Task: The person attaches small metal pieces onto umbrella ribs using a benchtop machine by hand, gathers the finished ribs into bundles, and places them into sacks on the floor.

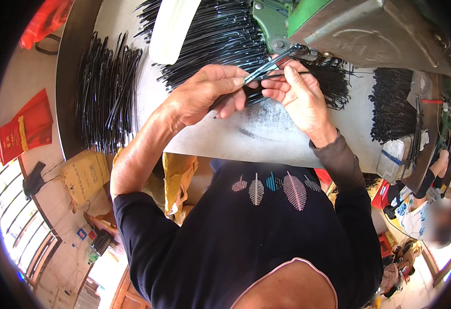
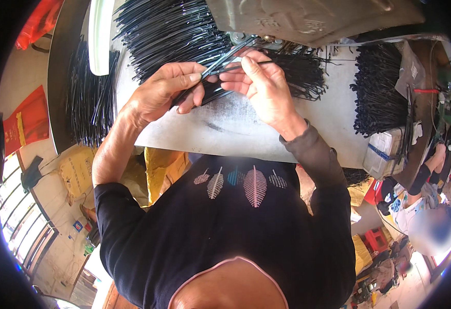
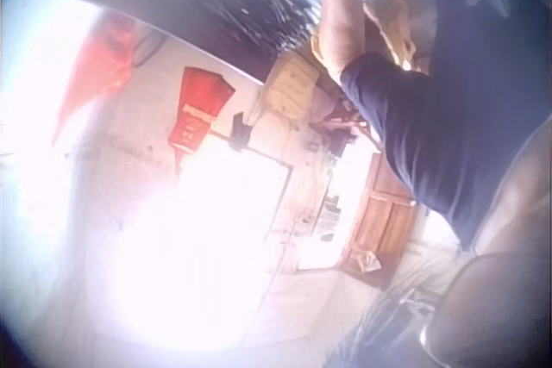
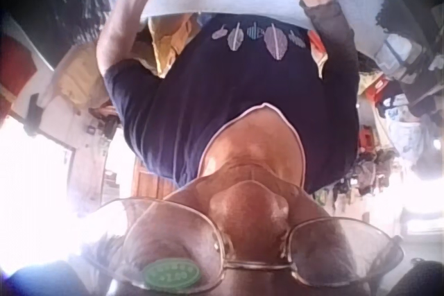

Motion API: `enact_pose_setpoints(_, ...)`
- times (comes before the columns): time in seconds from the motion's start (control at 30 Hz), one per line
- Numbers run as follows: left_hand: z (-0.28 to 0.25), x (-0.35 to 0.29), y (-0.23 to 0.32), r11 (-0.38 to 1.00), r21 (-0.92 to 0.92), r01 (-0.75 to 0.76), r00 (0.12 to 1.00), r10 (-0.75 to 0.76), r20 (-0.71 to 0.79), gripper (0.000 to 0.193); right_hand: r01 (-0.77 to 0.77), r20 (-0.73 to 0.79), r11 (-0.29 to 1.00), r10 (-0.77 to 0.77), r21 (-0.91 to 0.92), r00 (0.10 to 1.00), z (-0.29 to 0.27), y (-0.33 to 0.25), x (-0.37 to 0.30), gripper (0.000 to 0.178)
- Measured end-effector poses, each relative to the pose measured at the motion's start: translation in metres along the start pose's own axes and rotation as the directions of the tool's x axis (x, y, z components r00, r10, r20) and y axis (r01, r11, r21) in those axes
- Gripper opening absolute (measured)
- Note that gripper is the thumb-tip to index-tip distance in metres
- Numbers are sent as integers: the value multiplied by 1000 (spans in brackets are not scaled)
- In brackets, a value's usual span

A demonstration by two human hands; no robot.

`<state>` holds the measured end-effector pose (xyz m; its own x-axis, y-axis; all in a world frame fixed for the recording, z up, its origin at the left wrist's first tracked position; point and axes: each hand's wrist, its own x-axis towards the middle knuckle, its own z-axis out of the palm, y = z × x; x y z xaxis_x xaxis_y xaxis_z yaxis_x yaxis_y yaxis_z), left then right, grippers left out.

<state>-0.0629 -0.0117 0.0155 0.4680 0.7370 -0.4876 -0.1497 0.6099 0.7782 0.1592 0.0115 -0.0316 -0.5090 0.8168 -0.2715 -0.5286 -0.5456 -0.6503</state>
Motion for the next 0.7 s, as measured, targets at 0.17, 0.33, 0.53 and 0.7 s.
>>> enact_pose_setpoints(0.17, 1, -10, 8, 987, 161, -14, 995, 29, -91, 22, 7, 33, 1000, -6, -14, 999, 8, -4, 9, 33)
enact_pose_setpoints(0.33, 8, -19, 14, 879, 472, -66, 992, 110, -67, 24, 55, 54, 998, -55, -10, 997, 12, -1, 0, 32)
enact_pose_setpoints(0.53, -10, -13, -11, 885, -369, -284, 922, 146, -359, 25, 270, 2, 956, -272, 112, 962, -14, -18, -11, 28)
enact_pose_setpoints(0.7, 41, 24, -19, 791, -523, -317, 939, 183, -292, 31, 356, -117, 933, -349, 43, 930, -23, -26, -14, 24)
